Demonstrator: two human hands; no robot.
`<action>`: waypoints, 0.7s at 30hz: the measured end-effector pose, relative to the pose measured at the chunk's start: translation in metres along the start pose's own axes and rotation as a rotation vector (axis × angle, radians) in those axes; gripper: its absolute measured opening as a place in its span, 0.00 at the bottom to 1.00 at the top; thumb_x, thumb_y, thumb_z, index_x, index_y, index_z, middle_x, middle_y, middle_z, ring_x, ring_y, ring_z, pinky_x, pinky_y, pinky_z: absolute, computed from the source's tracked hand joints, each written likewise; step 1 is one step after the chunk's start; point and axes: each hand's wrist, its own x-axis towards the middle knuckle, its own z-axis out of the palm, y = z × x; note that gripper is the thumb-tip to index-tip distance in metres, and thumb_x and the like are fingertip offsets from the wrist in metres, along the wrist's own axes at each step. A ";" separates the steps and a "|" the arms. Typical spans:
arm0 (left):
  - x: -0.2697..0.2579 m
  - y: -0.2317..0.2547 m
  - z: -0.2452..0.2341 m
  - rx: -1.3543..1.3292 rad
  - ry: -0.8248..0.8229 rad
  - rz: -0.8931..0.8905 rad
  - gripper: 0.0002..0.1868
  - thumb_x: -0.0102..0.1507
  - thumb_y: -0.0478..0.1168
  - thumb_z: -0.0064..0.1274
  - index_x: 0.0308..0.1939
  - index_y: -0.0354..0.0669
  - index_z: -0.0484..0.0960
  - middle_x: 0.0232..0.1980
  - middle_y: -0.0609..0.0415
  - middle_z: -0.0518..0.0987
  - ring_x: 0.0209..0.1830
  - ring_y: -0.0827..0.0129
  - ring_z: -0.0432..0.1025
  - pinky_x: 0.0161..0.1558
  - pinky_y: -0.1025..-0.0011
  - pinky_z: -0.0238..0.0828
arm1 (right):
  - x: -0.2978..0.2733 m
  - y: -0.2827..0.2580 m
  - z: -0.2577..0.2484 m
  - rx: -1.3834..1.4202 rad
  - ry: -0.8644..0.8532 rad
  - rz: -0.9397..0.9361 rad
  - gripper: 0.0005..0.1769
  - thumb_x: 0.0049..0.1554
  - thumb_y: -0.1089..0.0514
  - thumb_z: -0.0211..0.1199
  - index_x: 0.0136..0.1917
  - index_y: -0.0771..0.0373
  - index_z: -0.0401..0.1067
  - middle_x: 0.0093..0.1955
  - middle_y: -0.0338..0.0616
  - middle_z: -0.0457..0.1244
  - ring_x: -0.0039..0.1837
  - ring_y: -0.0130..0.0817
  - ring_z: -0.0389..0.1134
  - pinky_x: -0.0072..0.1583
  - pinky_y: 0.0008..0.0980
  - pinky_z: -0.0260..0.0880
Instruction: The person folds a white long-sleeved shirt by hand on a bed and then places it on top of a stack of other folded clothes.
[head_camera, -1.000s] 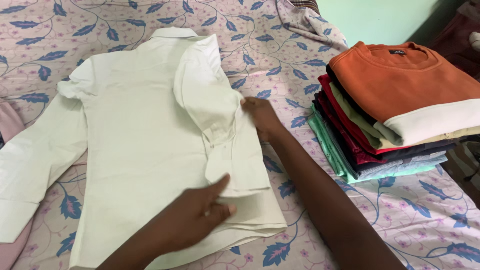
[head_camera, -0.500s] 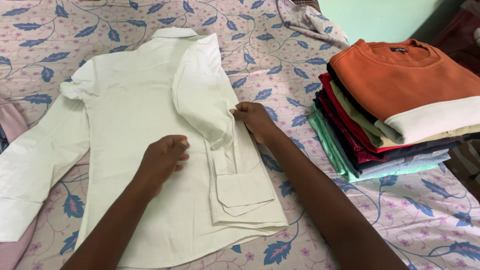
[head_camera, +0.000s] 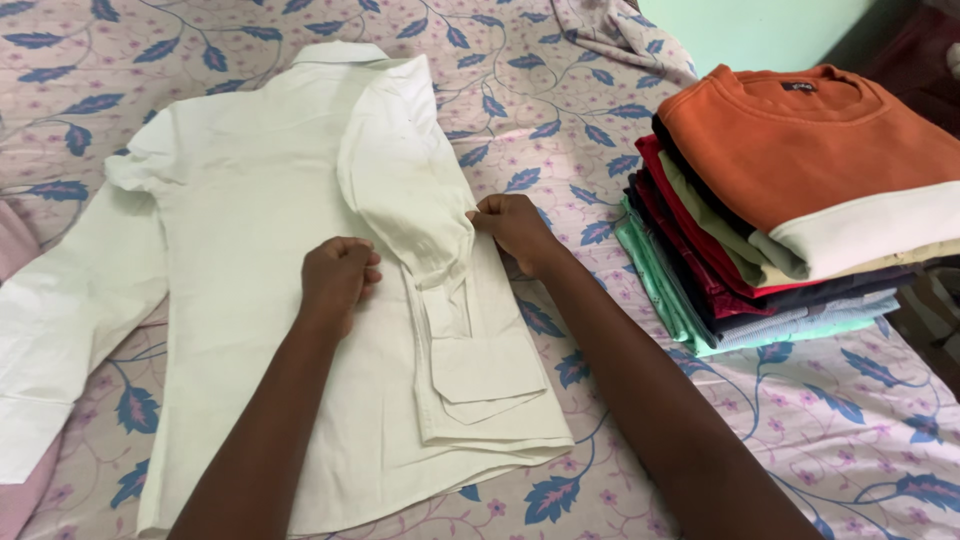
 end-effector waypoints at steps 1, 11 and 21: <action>-0.002 0.004 0.000 -0.007 -0.007 -0.039 0.13 0.63 0.43 0.55 0.46 0.39 0.82 0.36 0.57 0.82 0.26 0.76 0.73 0.24 0.77 0.67 | 0.001 0.000 0.002 -0.002 -0.003 -0.005 0.11 0.59 0.56 0.67 0.45 0.68 0.77 0.35 0.36 0.66 0.34 0.22 0.60 0.37 0.27 0.62; 0.020 0.001 0.023 0.008 -0.072 -0.012 0.14 0.63 0.42 0.62 0.36 0.32 0.81 0.27 0.54 0.73 0.20 0.74 0.61 0.19 0.73 0.52 | -0.007 -0.005 0.011 0.050 -0.087 0.057 0.15 0.61 0.52 0.63 0.50 0.66 0.78 0.38 0.34 0.68 0.35 0.20 0.64 0.37 0.26 0.66; 0.011 0.018 -0.008 -0.149 0.017 -0.075 0.07 0.64 0.41 0.57 0.40 0.42 0.80 0.30 0.62 0.74 0.23 0.81 0.65 0.21 0.79 0.58 | -0.009 -0.008 0.012 -0.256 -0.089 -0.043 0.19 0.61 0.51 0.65 0.42 0.72 0.73 0.33 0.41 0.64 0.30 0.26 0.64 0.33 0.28 0.67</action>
